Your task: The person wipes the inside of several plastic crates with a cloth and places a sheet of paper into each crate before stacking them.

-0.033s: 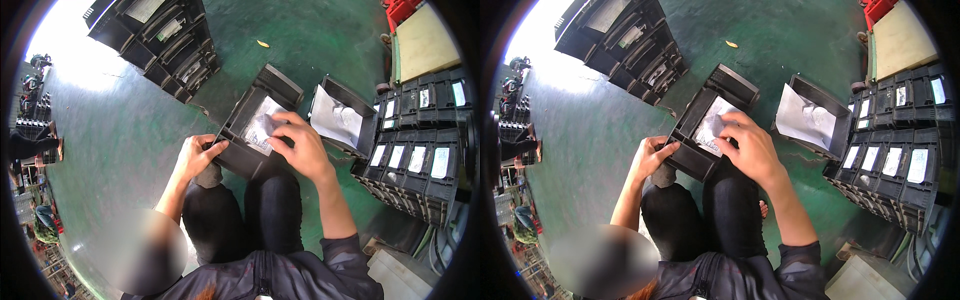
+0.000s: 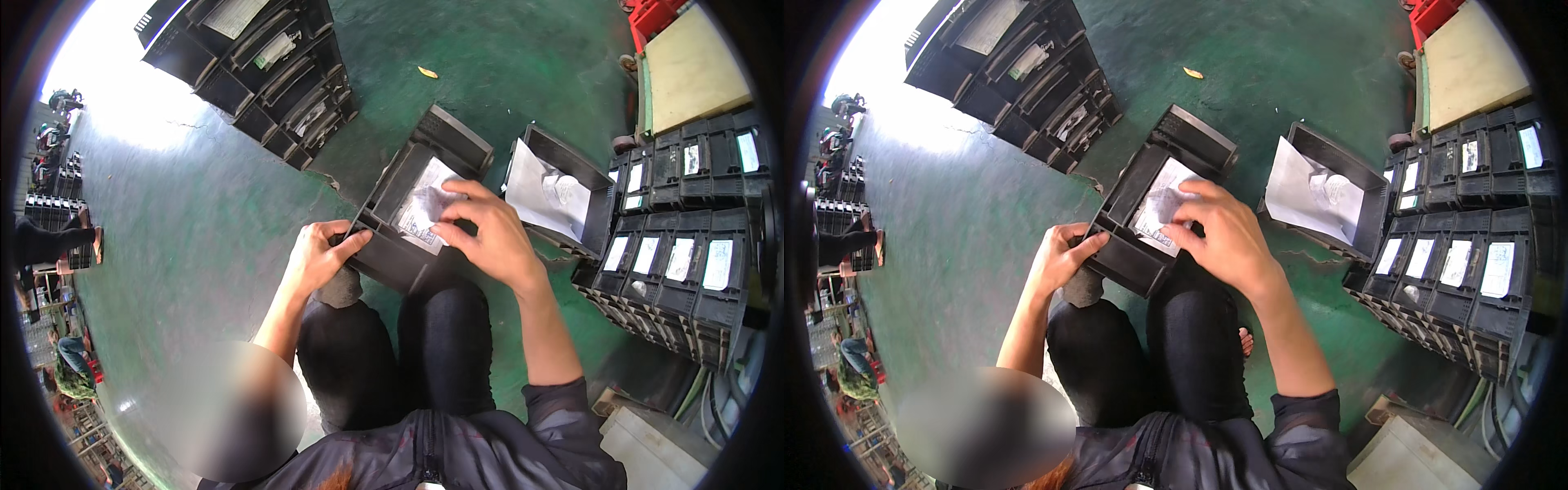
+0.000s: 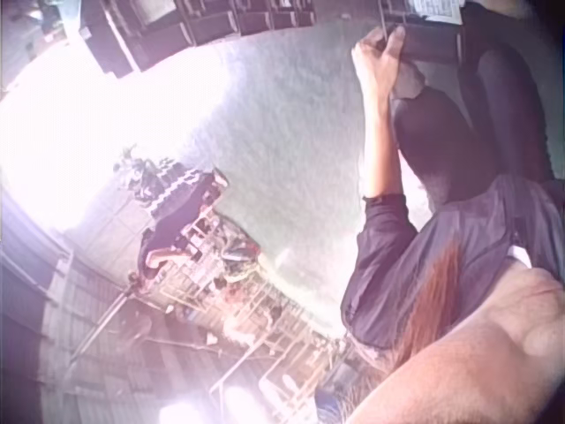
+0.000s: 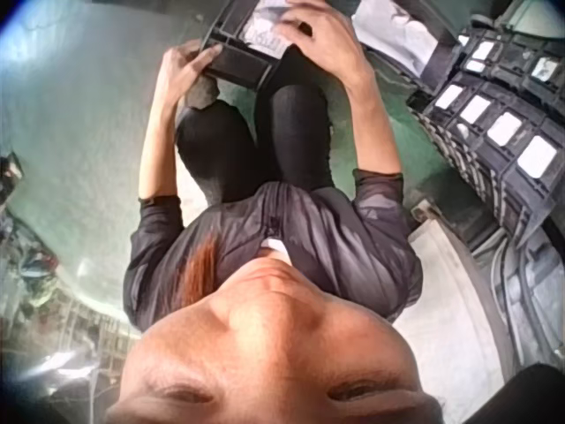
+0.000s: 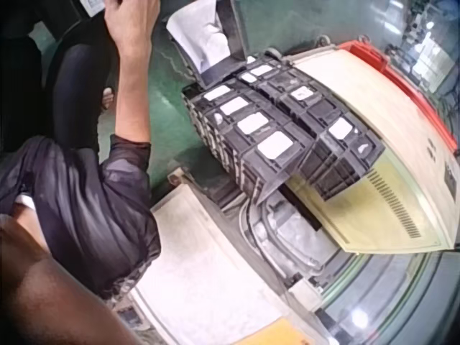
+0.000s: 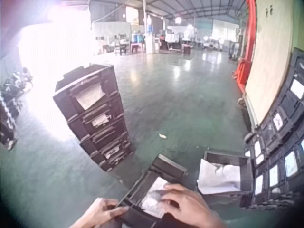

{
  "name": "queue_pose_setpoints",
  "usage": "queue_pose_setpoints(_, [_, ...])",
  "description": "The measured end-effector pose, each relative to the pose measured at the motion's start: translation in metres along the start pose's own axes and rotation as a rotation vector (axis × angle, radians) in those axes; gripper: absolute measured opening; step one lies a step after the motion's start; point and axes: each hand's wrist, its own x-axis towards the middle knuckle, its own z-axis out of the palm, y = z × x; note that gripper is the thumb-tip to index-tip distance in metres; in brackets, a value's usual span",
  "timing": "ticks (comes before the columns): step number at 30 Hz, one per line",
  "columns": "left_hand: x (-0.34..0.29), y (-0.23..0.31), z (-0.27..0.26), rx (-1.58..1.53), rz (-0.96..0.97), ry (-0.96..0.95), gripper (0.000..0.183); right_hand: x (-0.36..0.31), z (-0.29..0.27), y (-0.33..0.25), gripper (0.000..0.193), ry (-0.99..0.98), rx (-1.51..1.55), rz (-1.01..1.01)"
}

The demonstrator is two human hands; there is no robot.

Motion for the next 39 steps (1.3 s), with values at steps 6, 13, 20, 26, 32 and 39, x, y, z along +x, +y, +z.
queue_pose_setpoints(6, [-0.002,0.005,0.001,-0.063,0.052,0.022,0.031,0.027,0.010,0.017,0.022,0.128,0.053,0.246])
queue_pose_setpoints(13, [-0.003,0.005,-0.005,0.015,0.032,-0.009,0.033,0.021,0.042,0.017,0.021,0.273,-0.232,0.143])
queue_pose_setpoints(20, [-0.002,0.015,-0.004,0.115,0.020,0.021,0.039,0.031,0.041,0.021,0.015,0.340,-0.308,0.053])
queue_pose_setpoints(26, [0.000,0.006,-0.001,0.060,0.000,0.028,0.040,0.011,0.036,0.027,0.015,0.393,-0.340,-0.283])
queue_pose_setpoints(32, [0.002,0.016,-0.003,0.098,0.012,-0.004,0.041,-0.006,0.015,0.026,0.017,0.375,-0.200,-0.377])
queue_pose_setpoints(39, [0.001,0.013,-0.007,0.121,0.006,-0.030,0.044,0.023,-0.005,0.021,0.036,-0.080,-0.255,-0.065])
